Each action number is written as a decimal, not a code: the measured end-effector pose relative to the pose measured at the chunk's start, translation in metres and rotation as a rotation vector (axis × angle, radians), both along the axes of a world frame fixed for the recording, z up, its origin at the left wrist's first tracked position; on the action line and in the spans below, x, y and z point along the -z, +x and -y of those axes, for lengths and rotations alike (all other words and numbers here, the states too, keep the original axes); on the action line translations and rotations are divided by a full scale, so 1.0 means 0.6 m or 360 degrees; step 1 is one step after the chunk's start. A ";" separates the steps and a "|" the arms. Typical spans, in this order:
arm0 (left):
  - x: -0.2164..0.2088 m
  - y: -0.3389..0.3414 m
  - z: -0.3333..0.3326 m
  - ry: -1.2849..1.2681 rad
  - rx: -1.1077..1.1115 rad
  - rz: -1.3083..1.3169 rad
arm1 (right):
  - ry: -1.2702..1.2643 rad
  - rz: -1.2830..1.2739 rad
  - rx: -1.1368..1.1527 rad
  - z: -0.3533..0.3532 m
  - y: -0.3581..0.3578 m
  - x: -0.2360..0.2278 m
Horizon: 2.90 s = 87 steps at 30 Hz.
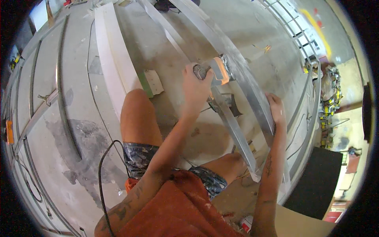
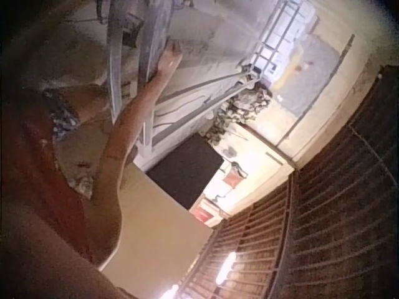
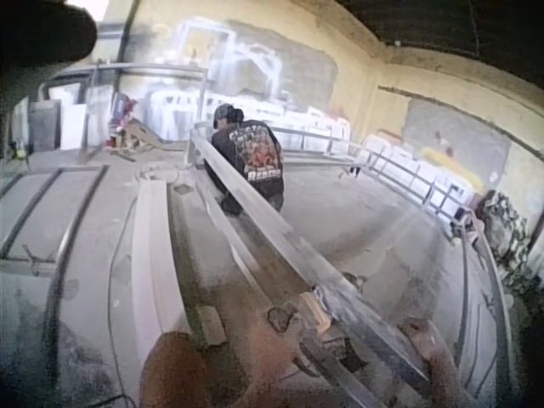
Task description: Use a power sander to smooth the surface and joints of a metal furniture frame.
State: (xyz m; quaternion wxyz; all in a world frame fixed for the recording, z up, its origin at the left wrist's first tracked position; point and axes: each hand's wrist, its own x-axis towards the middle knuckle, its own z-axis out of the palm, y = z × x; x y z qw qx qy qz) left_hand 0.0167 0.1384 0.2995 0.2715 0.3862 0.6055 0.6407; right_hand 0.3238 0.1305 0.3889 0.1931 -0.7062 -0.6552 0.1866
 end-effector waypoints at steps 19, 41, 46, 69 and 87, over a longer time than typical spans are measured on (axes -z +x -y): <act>-0.004 0.008 -0.013 -0.0110 -0.0063 0.0191 | 0.0132 -0.0051 0.0000 0.010 -0.005 0.004; -0.019 0.009 -0.006 -0.0009 -0.0213 0.0157 | 0.0144 -0.0014 0.0000 0.012 -0.020 0.003; -0.002 0.012 -0.012 0.0006 -0.0308 0.0150 | 0.0123 0.0014 0.0003 0.006 -0.019 -0.007; -0.020 0.021 0.007 -0.0098 -0.0325 0.0153 | 0.0132 0.0013 0.0017 0.009 -0.024 -0.009; -0.007 0.019 0.001 -0.0006 -0.0351 0.0183 | 0.0118 0.0069 -0.0012 0.004 -0.022 -0.006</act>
